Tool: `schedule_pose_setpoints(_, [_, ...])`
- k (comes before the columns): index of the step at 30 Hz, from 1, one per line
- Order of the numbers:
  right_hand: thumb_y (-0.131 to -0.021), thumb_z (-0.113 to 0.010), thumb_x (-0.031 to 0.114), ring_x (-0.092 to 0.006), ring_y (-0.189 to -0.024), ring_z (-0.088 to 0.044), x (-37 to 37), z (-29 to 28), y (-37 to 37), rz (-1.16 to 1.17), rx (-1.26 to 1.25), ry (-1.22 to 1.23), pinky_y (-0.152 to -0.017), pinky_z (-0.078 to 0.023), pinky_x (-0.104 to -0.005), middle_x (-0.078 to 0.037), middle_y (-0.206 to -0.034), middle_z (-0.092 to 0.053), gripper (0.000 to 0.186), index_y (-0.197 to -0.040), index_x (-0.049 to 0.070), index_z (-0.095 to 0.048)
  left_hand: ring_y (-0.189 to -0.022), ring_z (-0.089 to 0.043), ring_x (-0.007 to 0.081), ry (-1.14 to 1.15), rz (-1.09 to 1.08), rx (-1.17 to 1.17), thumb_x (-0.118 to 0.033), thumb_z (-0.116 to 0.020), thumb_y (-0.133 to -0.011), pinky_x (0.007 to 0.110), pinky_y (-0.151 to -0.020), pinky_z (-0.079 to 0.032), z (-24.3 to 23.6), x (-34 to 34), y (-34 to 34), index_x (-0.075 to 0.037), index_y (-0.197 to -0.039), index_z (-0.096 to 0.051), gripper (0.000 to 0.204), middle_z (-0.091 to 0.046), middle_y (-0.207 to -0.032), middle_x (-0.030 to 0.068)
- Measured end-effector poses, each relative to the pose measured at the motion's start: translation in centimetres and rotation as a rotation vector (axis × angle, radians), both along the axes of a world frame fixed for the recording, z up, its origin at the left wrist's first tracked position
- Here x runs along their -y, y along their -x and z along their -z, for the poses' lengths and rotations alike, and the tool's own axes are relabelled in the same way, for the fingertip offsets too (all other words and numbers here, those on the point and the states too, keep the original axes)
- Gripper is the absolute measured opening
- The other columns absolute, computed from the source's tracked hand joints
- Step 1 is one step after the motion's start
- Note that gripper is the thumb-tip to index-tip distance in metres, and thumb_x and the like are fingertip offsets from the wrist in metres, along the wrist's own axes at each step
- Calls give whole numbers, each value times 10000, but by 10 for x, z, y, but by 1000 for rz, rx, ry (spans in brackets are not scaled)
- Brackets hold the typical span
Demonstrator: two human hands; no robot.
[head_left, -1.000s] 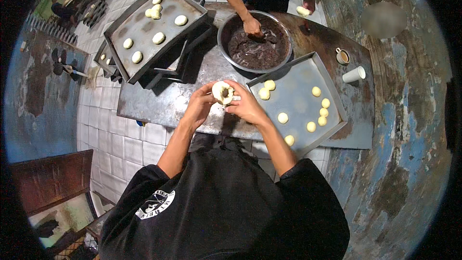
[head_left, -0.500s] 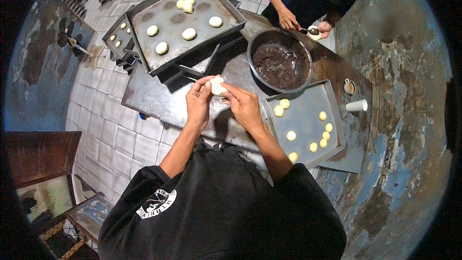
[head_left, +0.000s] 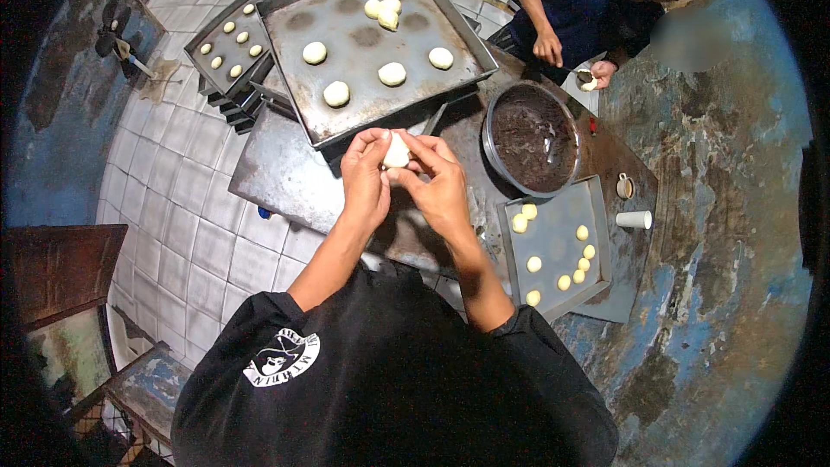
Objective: The person prepares buns by flattening dough by hand, adding a dark filling from a bowl with a spoon, sealing the dough around the filling, and placing the shaped buns onto metal trays.
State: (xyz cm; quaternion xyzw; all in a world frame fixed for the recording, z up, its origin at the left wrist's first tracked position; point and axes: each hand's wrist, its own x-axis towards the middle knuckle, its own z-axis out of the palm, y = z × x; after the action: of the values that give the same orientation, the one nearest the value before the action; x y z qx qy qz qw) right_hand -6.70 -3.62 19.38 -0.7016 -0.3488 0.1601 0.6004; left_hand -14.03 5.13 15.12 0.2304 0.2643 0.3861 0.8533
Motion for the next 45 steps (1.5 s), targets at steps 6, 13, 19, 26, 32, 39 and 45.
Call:
schedule_pose_setpoints(6, [-802,-804,40,-169,-878,-658,-36,-5,-2,76,116,145,-742,-530,-297,-86,-1007,-694,214,-1009,-4,-772,-1093,-656,215,-217,117,63,-266,-584,-1056,349,-954,-514,-11,-35,13,22,-1025,-709,316,-688,-1215,187])
schedule_pose_setpoints(13, [-849,-773,31,-134,-839,-675,-53,0,-9,-17,-305,90,-769,-541,-280,-84,-946,-735,192,-1039,3,-757,-1098,-655,217,-153,245,99,-160,-551,-1035,336,-948,-526,-24,-60,28,51,-1142,-667,263,-655,-1254,160])
schedule_pose_setpoints(19, [-804,-774,42,-299,-873,-685,-65,-7,19,9,291,149,-789,-543,-383,-146,-970,-704,272,-1075,27,-773,-1003,-678,145,75,288,-96,-201,-572,-1049,280,-841,-570,-7,-81,41,-4,-1214,-645,267,-703,-1114,85])
schedule_pose_setpoints(26, [-817,-803,30,-123,-873,-616,-82,-26,11,0,-456,-22,-732,-510,-287,-42,-957,-664,100,-913,14,-780,-1080,-649,145,-137,258,62,-199,-573,-1054,301,-919,-531,-24,-80,34,10,-1142,-683,252,-687,-1229,117])
schedule_pose_setpoints(32, [-808,-773,9,-204,-735,-654,-86,-18,34,195,199,86,-670,-508,-322,-120,-824,-682,173,-980,-11,-778,-1005,-648,161,-245,75,17,-129,-580,-1038,315,-905,-521,-7,-76,17,12,-1055,-655,161,-702,-1082,112])
schedule_pose_setpoints(39, [-815,-777,19,-196,-813,-655,-90,-12,37,-2,225,91,-726,-520,-309,-125,-915,-689,231,-1045,-8,-770,-829,-632,103,-36,127,-64,-200,-593,-1049,264,-771,-516,-11,-93,31,-17,-981,-638,201,-686,-931,59])
schedule_pose_setpoints(45, [-855,-786,71,-155,-832,-619,-118,-9,32,84,211,154,-792,-511,-303,-72,-955,-666,396,-1228,9,-669,-1112,-644,219,-388,120,-35,-270,-505,-1088,361,-1013,-471,-23,-108,41,55,-981,-722,405,-693,-1231,172])
